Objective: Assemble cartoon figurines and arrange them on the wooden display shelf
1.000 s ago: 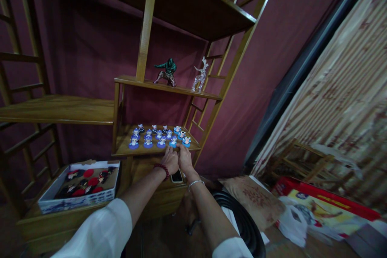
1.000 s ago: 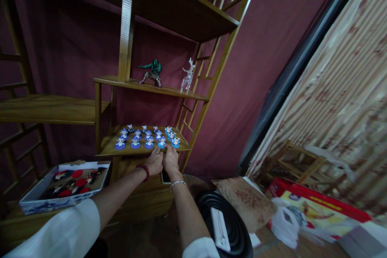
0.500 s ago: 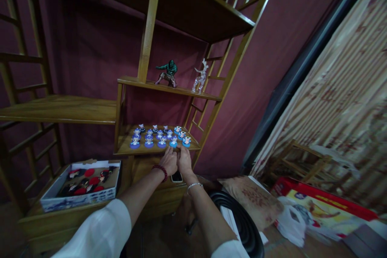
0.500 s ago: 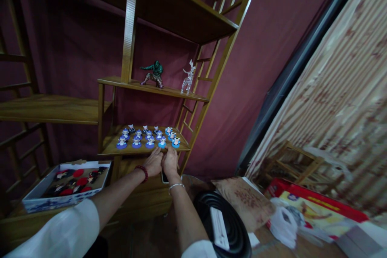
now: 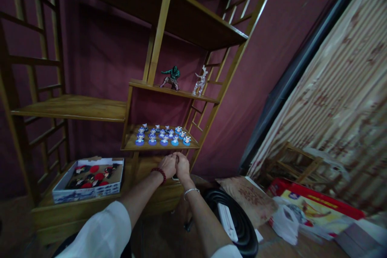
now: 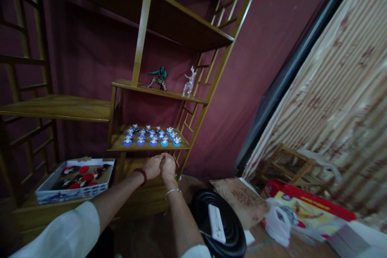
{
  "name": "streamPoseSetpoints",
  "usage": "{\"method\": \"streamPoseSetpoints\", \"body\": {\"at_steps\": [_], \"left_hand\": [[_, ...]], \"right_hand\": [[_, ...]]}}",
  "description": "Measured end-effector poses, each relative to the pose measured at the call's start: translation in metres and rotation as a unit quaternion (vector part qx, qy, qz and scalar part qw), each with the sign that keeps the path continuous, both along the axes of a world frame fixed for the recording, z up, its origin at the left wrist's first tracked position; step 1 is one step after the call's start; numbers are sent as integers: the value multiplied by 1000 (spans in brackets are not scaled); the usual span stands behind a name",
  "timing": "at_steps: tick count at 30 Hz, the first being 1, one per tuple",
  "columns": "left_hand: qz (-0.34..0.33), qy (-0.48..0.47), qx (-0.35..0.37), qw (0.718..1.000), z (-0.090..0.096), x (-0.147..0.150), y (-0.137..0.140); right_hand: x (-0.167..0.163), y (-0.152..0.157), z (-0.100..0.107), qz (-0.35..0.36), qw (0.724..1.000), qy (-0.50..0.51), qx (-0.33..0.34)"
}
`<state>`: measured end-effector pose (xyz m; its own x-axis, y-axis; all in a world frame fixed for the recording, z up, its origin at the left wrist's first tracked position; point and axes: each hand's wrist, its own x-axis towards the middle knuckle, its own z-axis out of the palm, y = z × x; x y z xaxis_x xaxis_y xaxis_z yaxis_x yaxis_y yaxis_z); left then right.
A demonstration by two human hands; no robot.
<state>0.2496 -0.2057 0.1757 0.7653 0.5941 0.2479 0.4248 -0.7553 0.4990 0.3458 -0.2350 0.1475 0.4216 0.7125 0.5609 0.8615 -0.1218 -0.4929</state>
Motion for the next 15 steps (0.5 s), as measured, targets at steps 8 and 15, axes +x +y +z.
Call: {"method": "streamPoseSetpoints", "body": {"at_steps": [8, 15], "left_hand": [[19, 21, -26, 999, -15, -37, -5], [40, 30, -33, 998, -29, -75, 3]], "right_hand": [[-39, -5, -13, 25, 998, 46, -44], [-83, 5, -25, 36, 978, 198, -48]]}}
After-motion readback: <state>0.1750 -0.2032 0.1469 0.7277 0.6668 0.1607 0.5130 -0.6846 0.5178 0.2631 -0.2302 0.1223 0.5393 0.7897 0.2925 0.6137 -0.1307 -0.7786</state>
